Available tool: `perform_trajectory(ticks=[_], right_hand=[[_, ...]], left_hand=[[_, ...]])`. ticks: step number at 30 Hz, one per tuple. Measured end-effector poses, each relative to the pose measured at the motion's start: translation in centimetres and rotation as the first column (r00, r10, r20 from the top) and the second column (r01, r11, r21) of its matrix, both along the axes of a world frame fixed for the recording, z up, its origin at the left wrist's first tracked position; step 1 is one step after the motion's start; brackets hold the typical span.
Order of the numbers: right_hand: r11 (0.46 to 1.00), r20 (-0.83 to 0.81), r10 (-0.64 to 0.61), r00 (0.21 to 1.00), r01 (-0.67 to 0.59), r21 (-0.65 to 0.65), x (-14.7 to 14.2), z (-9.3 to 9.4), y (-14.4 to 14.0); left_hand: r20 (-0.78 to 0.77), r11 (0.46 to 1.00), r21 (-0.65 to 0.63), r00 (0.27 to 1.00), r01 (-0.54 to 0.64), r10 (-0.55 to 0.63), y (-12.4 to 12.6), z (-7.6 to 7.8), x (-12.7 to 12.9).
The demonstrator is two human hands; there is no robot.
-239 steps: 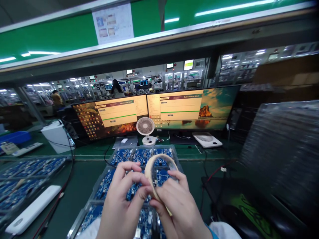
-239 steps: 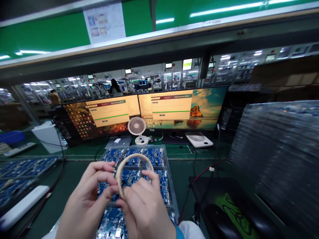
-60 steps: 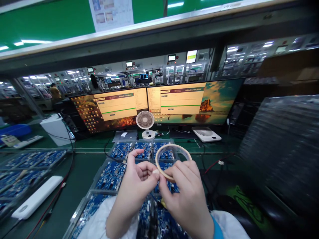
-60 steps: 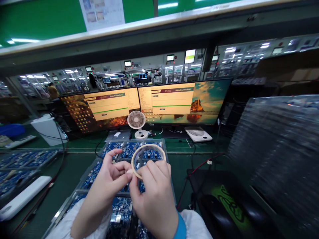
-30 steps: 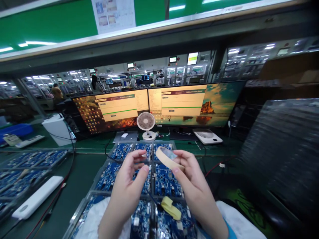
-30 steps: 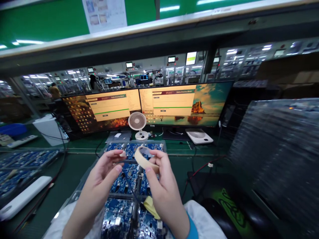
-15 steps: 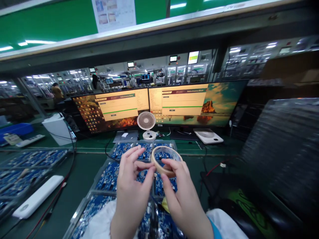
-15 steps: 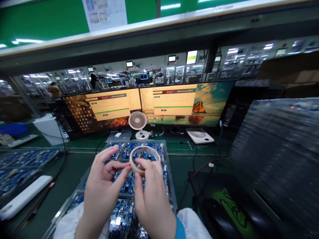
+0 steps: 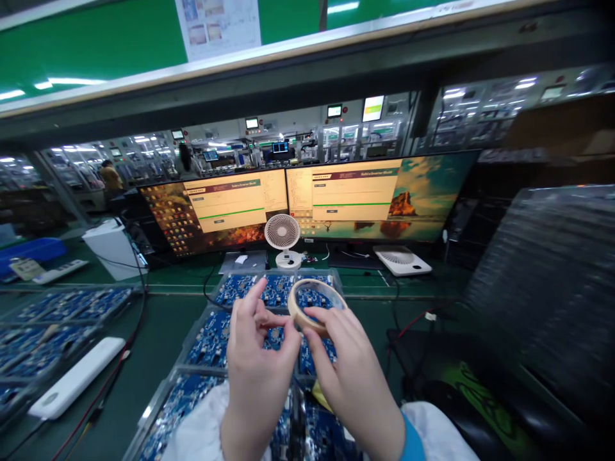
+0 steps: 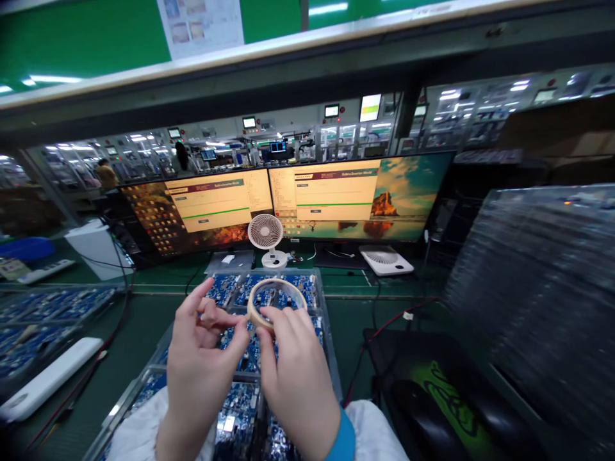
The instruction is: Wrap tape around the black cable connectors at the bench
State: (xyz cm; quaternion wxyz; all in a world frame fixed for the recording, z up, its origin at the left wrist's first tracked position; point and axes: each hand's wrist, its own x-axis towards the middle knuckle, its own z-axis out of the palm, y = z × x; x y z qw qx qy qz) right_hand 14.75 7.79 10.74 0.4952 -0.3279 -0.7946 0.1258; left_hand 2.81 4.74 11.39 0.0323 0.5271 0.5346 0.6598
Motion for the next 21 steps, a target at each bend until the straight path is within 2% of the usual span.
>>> perform_trajectory(ticks=[3, 5, 9, 12, 17, 21], right_hand=[[1.000, 0.060, -0.028, 0.998, 0.027, 0.009, 0.3, 0.4, 0.2], [0.998, 0.096, -0.053, 0.994, 0.049, 0.034, 0.6, 0.6, 0.2], [0.991, 0.145, -0.114, 0.983, 0.103, 0.083, 1.0, 1.1, 0.1], [0.990, 0.172, -0.120, 0.978, 0.106, 0.088, 1.2, 1.3, 0.2], [0.994, 0.193, -0.094, 0.977, 0.081, 0.070, 1.1, 1.4, 0.2], [0.998, 0.205, -0.050, 0.977, 0.040, 0.053, 1.3, 1.5, -0.1]], left_hand=[[-0.006, 1.000, -0.002, 1.000, 0.030, -0.030, -0.1, 0.2, -0.1], [-0.048, 0.998, -0.063, 0.998, 0.028, -0.031, -0.3, 0.6, -0.4], [-0.234, 0.981, -0.181, 0.972, -0.070, 0.027, -0.2, 1.4, -1.5], [-0.313, 0.962, -0.270, 0.948, -0.031, -0.057, 0.1, 1.6, -2.0], [-0.272, 0.941, -0.335, 0.950, 0.054, -0.151, 0.3, 1.5, -2.2], [-0.217, 0.917, -0.375, 0.949, 0.137, -0.230, -0.2, 2.2, -2.8]])
